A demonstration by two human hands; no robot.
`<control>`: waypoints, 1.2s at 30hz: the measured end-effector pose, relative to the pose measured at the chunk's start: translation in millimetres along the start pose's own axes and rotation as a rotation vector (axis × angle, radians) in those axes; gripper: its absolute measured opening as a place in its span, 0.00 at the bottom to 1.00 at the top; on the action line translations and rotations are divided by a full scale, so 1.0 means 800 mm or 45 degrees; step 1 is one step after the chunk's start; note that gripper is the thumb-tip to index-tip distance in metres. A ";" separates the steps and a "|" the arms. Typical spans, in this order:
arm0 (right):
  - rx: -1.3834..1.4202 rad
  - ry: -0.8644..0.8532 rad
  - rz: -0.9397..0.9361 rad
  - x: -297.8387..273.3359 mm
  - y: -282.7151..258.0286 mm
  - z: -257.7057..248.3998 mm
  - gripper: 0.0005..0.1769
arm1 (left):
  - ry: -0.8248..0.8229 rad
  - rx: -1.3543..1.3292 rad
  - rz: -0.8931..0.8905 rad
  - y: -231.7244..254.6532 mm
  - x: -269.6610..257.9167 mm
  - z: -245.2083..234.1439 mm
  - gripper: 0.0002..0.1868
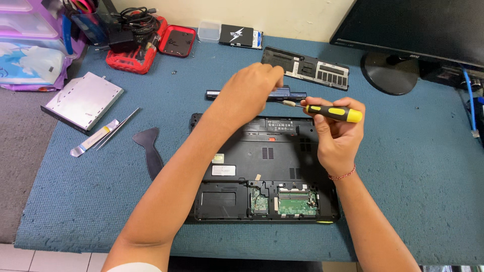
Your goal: The person uses a screwdriver to remove screws from the back of a laptop and detaches the battery. They then flip the laptop over, open the lid, and proceed to unscrew components inside the chassis, including the motherboard and cooling fan.
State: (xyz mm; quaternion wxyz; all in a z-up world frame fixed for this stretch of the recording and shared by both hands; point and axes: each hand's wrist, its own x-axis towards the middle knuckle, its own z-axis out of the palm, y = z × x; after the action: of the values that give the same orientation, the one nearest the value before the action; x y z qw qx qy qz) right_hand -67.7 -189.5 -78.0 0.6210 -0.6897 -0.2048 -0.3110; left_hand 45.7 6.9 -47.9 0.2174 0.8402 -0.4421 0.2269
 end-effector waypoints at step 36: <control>-0.068 -0.005 0.318 -0.020 0.038 -0.005 0.17 | -0.001 0.152 -0.892 -0.243 -0.118 0.050 0.03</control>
State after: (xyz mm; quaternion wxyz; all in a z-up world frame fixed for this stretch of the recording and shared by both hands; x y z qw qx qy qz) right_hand -59.7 -196.5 -110.7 0.6358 -0.7267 -0.1101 -0.2354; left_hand 169.3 144.8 -166.4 0.2323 0.9521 -0.1131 0.1637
